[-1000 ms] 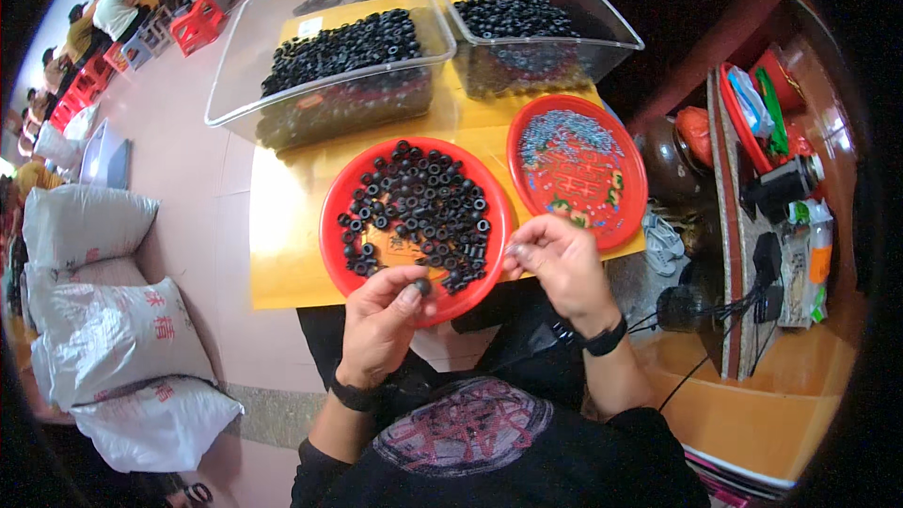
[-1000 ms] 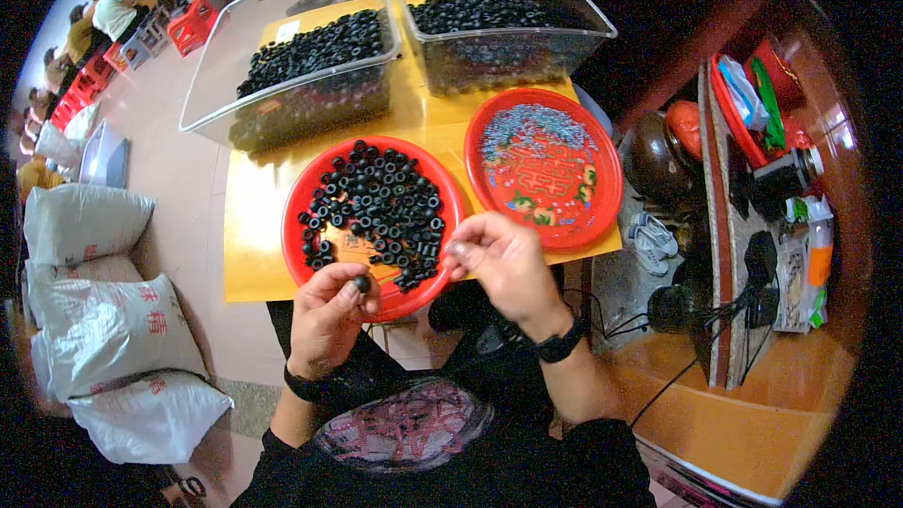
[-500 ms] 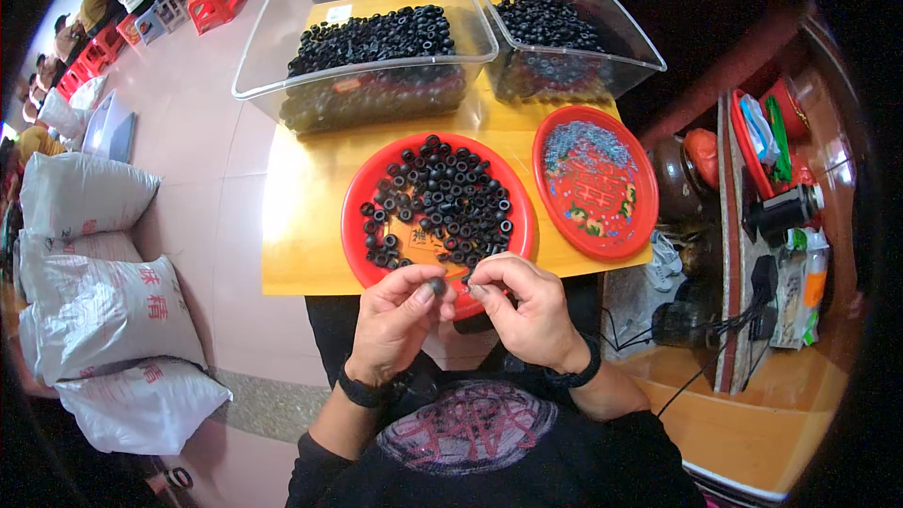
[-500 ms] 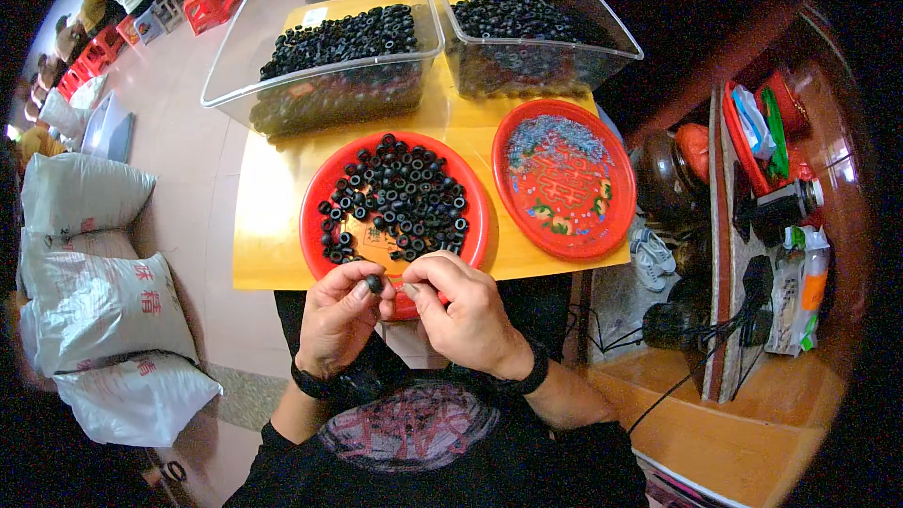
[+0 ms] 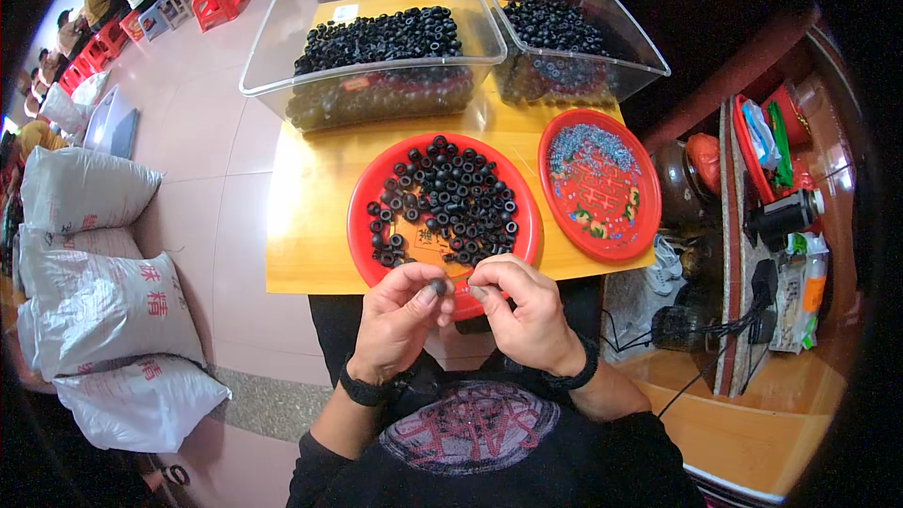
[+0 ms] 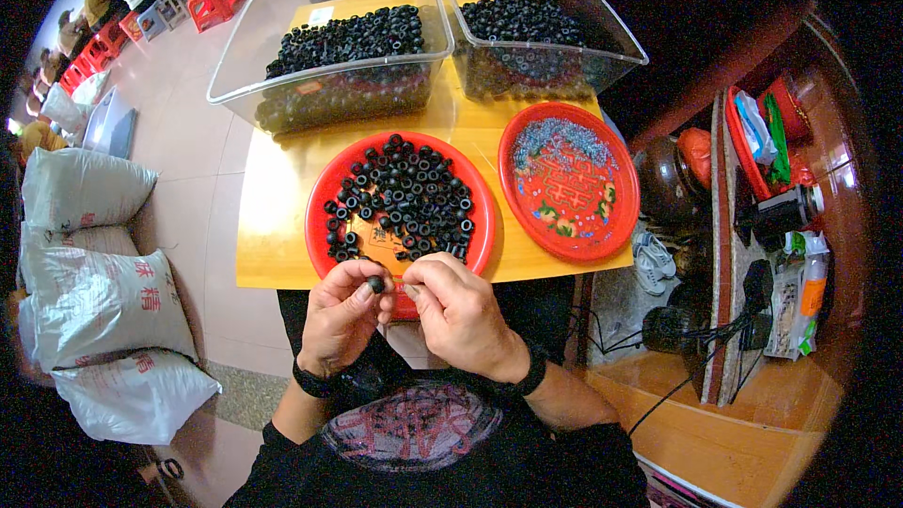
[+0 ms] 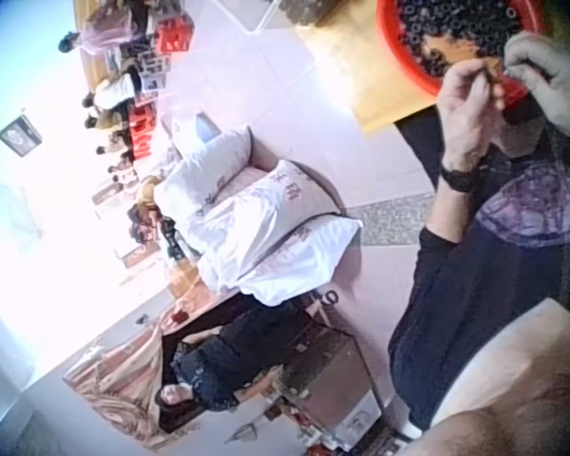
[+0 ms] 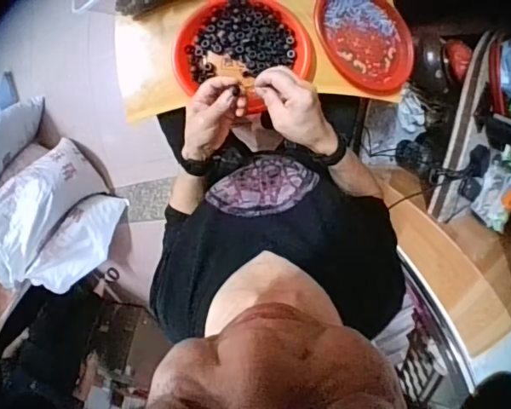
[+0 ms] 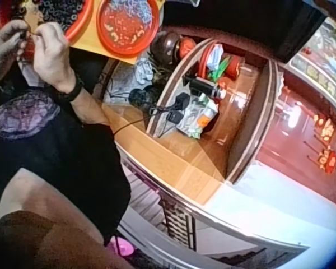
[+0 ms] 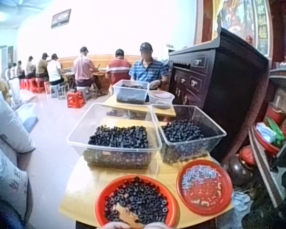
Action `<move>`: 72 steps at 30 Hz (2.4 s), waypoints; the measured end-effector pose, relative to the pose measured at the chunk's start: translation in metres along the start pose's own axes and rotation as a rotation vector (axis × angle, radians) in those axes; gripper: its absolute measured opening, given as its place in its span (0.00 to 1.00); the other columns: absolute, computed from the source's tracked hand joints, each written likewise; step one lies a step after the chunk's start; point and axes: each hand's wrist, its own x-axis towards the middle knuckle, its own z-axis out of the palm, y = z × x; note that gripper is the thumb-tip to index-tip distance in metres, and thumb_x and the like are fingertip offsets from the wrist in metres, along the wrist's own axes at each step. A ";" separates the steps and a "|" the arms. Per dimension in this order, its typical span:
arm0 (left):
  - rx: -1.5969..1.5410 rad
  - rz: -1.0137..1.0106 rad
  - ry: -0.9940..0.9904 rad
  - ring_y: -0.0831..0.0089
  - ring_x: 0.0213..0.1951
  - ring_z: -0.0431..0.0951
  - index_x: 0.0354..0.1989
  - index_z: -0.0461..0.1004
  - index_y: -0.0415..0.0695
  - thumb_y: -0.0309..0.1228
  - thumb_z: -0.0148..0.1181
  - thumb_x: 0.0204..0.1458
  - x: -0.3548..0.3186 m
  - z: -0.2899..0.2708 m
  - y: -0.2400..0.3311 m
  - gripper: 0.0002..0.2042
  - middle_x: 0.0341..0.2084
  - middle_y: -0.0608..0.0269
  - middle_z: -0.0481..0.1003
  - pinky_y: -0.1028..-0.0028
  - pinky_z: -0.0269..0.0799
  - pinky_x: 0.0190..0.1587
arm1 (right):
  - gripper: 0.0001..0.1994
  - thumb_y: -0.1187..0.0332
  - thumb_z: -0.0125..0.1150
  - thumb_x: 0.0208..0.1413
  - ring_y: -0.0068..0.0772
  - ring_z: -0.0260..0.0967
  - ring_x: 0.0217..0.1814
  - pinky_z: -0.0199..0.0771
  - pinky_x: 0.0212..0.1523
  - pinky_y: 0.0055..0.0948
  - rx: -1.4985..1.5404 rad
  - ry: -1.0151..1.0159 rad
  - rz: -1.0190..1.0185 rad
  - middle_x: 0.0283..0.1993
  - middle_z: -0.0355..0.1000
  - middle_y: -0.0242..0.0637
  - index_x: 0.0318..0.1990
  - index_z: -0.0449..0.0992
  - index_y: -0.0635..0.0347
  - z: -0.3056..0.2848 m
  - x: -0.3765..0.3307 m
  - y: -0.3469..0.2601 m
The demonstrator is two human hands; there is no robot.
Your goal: Sorting and assembling small black plastic circular components from large containers onto red plates.
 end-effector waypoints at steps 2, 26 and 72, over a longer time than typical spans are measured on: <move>-0.026 0.009 -0.013 0.71 0.35 0.74 0.43 0.66 0.38 0.23 0.49 0.53 0.002 0.000 0.000 0.09 0.36 0.55 0.72 0.75 0.71 0.36 | 0.06 0.83 0.56 0.45 0.36 0.69 0.32 0.69 0.32 0.26 -0.017 0.005 -0.011 0.31 0.68 0.42 0.32 0.69 0.67 0.001 -0.001 0.000; -0.028 0.071 0.089 0.74 0.28 0.73 0.40 0.66 0.39 0.25 0.52 0.53 -0.001 -0.002 0.006 0.08 0.28 0.59 0.72 0.78 0.69 0.30 | 0.13 0.78 0.60 0.44 0.44 0.67 0.45 0.67 0.44 0.33 -0.078 -0.102 -0.101 0.42 0.68 0.48 0.41 0.72 0.68 0.003 0.011 -0.001; 0.016 -0.075 -0.027 0.73 0.33 0.75 0.45 0.66 0.38 0.24 0.51 0.53 0.011 0.005 -0.008 0.11 0.34 0.57 0.74 0.77 0.70 0.35 | 0.08 0.76 0.52 0.53 0.15 0.66 0.24 0.66 0.23 0.14 0.851 -0.163 0.690 0.25 0.71 0.31 0.40 0.74 0.66 -0.016 -0.001 0.029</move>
